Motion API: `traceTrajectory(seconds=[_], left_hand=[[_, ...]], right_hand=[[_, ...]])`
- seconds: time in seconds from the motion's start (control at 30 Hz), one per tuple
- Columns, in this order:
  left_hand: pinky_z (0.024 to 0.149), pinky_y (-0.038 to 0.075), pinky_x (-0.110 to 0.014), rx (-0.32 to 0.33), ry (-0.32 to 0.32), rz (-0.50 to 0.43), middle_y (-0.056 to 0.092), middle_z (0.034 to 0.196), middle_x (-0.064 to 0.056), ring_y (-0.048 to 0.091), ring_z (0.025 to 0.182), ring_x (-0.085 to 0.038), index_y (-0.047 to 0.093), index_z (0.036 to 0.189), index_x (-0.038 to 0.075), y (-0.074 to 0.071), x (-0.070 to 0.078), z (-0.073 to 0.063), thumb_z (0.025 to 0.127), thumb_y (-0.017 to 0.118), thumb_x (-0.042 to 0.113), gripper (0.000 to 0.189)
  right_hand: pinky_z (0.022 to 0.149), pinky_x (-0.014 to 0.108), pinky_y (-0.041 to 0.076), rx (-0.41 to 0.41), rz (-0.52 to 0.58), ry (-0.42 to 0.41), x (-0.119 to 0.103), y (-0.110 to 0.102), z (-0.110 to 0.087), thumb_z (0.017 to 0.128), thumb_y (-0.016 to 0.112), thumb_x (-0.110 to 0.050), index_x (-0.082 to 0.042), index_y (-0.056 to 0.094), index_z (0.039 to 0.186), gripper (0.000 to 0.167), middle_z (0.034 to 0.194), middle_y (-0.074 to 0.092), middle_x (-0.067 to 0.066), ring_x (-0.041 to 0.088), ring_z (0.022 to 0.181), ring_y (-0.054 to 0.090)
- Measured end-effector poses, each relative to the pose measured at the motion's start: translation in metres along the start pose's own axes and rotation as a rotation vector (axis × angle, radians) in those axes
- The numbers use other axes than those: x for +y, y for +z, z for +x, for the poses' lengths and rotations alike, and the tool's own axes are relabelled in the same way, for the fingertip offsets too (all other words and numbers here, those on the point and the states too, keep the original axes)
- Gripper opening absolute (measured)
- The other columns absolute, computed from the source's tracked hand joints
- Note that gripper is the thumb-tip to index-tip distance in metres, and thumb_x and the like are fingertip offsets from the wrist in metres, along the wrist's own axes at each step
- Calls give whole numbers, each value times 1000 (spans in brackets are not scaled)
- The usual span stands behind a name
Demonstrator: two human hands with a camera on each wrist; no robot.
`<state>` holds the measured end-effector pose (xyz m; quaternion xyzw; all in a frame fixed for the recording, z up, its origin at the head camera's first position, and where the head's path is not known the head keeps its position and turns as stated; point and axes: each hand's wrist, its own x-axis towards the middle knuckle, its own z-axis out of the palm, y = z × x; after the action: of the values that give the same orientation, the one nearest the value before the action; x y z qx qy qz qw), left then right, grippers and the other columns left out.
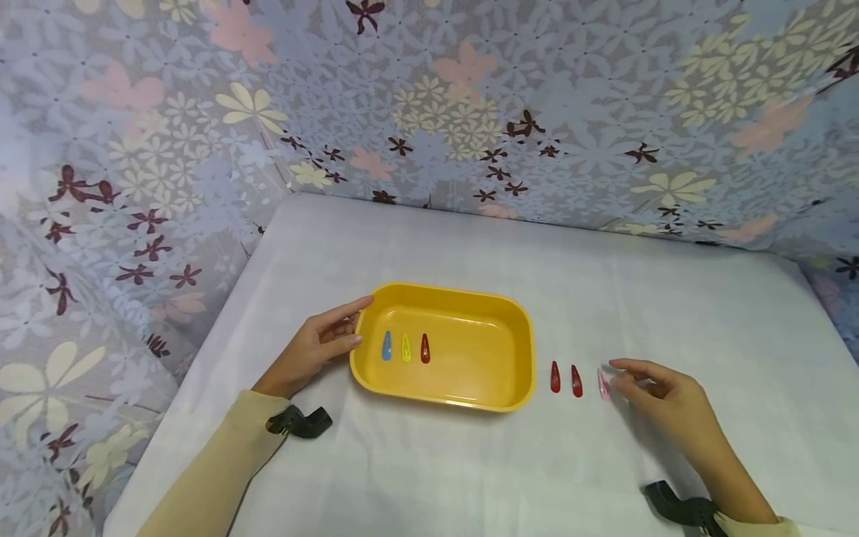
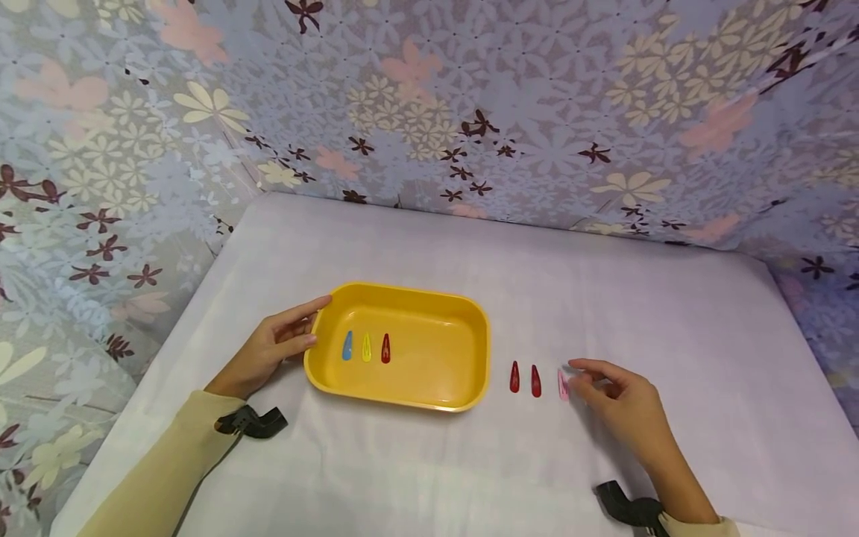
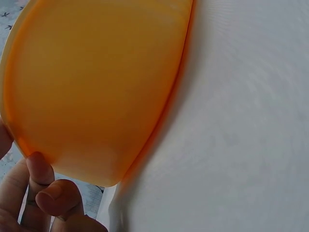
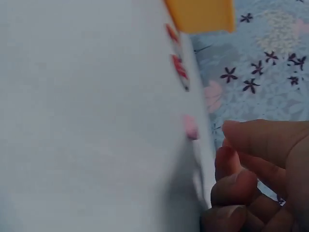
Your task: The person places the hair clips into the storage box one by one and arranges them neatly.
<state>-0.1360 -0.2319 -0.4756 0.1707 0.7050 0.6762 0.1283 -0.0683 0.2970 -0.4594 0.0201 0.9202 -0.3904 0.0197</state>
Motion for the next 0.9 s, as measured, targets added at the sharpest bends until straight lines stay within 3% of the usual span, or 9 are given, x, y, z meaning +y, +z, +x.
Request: traceTrajectory(seconds=[0.2,0.6,0.77,0.9], left_hand=[[71,47,-21,12,-2,6,48,107,-15,49,89,-17,48,154,12,0,0,-2,99,67,7,58],[67,45,-21,13,-22,-2,47,107,-15,49,88,-17,49,154,14,1,3,-2,99,68,7,59],[69,46,-21,7,-17,3,48,106,-15,49,90,-17,48,154,13,2,3,-1,99,67,7,59],[68,45,-21,9,-15,3,48,104,-16,49,90,-17,48,154,14,2,3,-1,99,67,7,59]], right_hand=[[53,23,43,56,-76,-82,1,11,-4,93,78,-31,-17,76,121,32,97,72,2,7,72,67],[52,23,41,73,-108,-71,0,13,-4,91,80,-32,-18,76,120,32,91,70,-2,8,67,64],[58,19,40,109,-192,-128,-2,16,-3,89,81,-22,-17,78,116,27,86,68,-4,6,63,63],[56,19,39,127,-231,-184,-5,19,-2,87,81,-13,-14,78,113,27,83,67,-5,3,60,59]])
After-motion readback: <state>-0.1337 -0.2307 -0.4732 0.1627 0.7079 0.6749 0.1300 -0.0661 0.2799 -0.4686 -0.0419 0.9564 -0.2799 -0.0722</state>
